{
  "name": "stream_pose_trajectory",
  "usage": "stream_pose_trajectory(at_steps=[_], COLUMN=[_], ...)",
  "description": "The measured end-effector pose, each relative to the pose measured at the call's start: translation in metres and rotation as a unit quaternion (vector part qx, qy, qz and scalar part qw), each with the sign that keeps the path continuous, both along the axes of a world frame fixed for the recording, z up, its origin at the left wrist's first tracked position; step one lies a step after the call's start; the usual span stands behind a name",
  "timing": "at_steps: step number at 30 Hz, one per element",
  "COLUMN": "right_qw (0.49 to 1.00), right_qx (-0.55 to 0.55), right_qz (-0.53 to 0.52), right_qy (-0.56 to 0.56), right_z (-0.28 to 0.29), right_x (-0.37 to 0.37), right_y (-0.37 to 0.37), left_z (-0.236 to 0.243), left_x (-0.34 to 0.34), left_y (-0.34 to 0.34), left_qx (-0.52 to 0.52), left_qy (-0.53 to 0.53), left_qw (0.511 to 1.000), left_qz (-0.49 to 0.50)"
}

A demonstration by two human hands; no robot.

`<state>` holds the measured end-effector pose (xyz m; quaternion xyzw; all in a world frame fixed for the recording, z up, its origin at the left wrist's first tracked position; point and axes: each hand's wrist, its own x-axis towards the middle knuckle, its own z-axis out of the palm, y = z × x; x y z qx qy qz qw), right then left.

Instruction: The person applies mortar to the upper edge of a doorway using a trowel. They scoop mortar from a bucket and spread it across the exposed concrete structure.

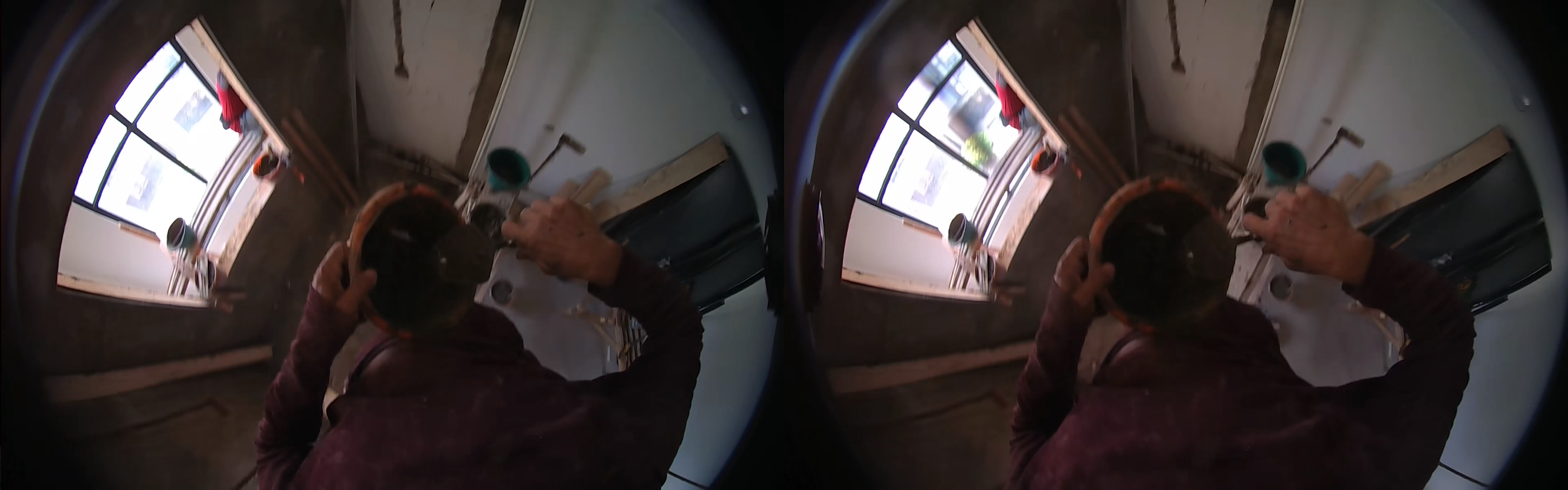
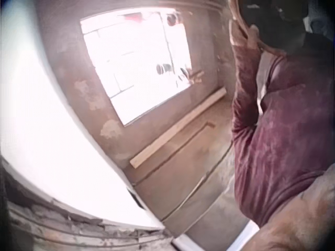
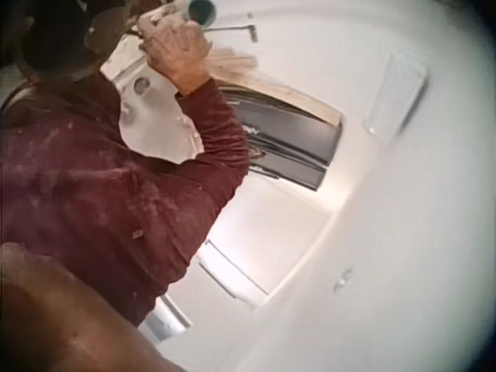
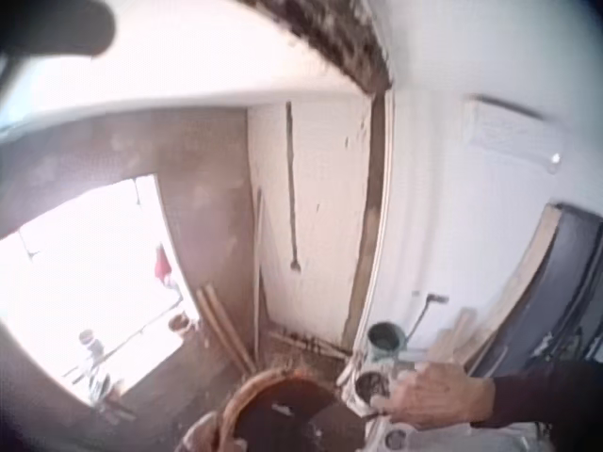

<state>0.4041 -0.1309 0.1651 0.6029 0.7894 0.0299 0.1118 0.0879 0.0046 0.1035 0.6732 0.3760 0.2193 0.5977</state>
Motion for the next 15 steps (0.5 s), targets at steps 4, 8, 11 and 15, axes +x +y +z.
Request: stream_pose_trajectory(at_steps=[4,8,11,15], right_qw=[0.968,0.869,0.893,0.909], right_qx=[-0.200,-0.355,-0.347,-0.380], right_qz=[-0.059,-0.084,-0.027,-0.038], right_qy=[0.138,0.335,0.287,0.164], right_z=[-0.002,-0.008,-0.006,-0.002], right_x=[-0.001,0.018,0.029,0.026], right_y=[0.004,0.027,0.047,0.070], left_z=[0.006,0.017,0.038,0.044], left_x=[-0.004,-0.003,0.004,0.002], left_y=[-0.021,-0.018,-0.014,-0.009], left_qx=[0.002,0.001,0.025,0.046], left_qy=[-0.003,0.030,0.046,0.052], left_qw=[0.999,0.998,0.997,0.997], left_qz=[0.035,0.052,0.049,0.037])
